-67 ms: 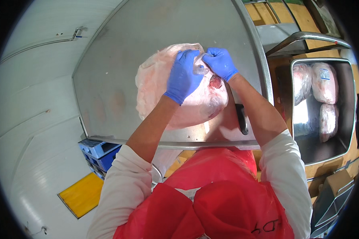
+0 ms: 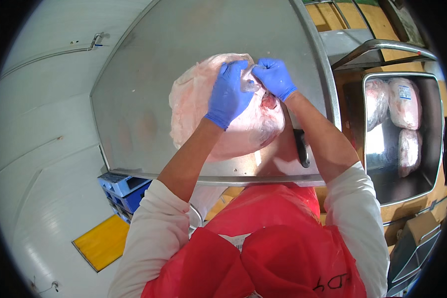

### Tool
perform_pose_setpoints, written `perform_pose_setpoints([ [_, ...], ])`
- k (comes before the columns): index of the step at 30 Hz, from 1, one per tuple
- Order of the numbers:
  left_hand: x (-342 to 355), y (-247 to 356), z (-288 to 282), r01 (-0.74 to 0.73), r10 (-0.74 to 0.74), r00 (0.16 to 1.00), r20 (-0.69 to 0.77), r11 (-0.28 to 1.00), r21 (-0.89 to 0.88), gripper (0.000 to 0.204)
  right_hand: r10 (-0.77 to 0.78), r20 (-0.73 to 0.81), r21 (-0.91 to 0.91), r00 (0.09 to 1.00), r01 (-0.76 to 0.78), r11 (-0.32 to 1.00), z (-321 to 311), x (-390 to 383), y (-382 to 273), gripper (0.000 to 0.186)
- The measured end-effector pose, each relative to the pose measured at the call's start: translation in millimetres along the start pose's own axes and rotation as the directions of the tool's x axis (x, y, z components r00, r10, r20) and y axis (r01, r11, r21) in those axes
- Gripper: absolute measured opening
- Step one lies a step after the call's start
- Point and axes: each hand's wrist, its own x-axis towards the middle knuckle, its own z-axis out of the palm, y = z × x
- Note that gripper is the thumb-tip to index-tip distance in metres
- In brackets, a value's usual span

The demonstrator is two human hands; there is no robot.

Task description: The person unwraps a large piece of meat from plastic packaging on a stainless steel table. Using a knife, the person trims fat and connective tissue from the meat, rotating it to access different sides. The trimmed pieces are placed into a metal tray nearby.

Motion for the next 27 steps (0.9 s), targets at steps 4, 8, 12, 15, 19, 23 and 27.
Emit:
perform_pose_setpoints([
  [4, -1, -1, 1, 0.044, -0.045, 0.999, -0.019, 0.997, -0.056, 0.061, 0.132, 0.006, 0.111, 0.991, -0.132, 0.985, 4, -10, -22, 0.032],
  [8, 2, 0, -2, -0.001, 0.0, 1.0, -0.025, 1.0, -0.021, 0.061, -0.025, -0.034, 0.005, 0.999, 0.025, 1.0, 5, 8, -15, 0.032],
  [12, 1, 2, -2, 0.022, -0.022, 1.0, -0.003, 0.999, -0.028, 0.06, 0.123, -0.042, 0.135, 0.992, -0.116, 0.984, 13, -9, -34, 0.033],
  [15, 0, -3, 0, -0.031, 0.031, 0.999, -0.022, 1.0, 0.003, 0.059, 0.138, -0.016, 0.117, 0.99, -0.135, 0.984, 14, -9, -34, 0.03],
  [19, 5, -5, 1, -0.208, 0.216, 0.975, -0.055, 0.97, 0.125, 0.049, 0.046, 0.236, -0.173, 0.971, -0.004, 0.985, -23, 22, -18, 0.026],
  [23, 7, -17, 5, -0.178, 0.206, 0.963, -0.172, 0.97, 0.163, 0.025, -0.165, 0.086, -0.434, 0.983, 0.186, 0.881, -64, -8, -21, 0.035],
  [27, 12, -21, 8, -0.059, 0.097, 0.98, -0.174, 0.975, 0.212, 0.021, 0.241, -0.088, -0.793, 0.967, -0.214, 0.571, -90, -112, 2, 0.049],
])
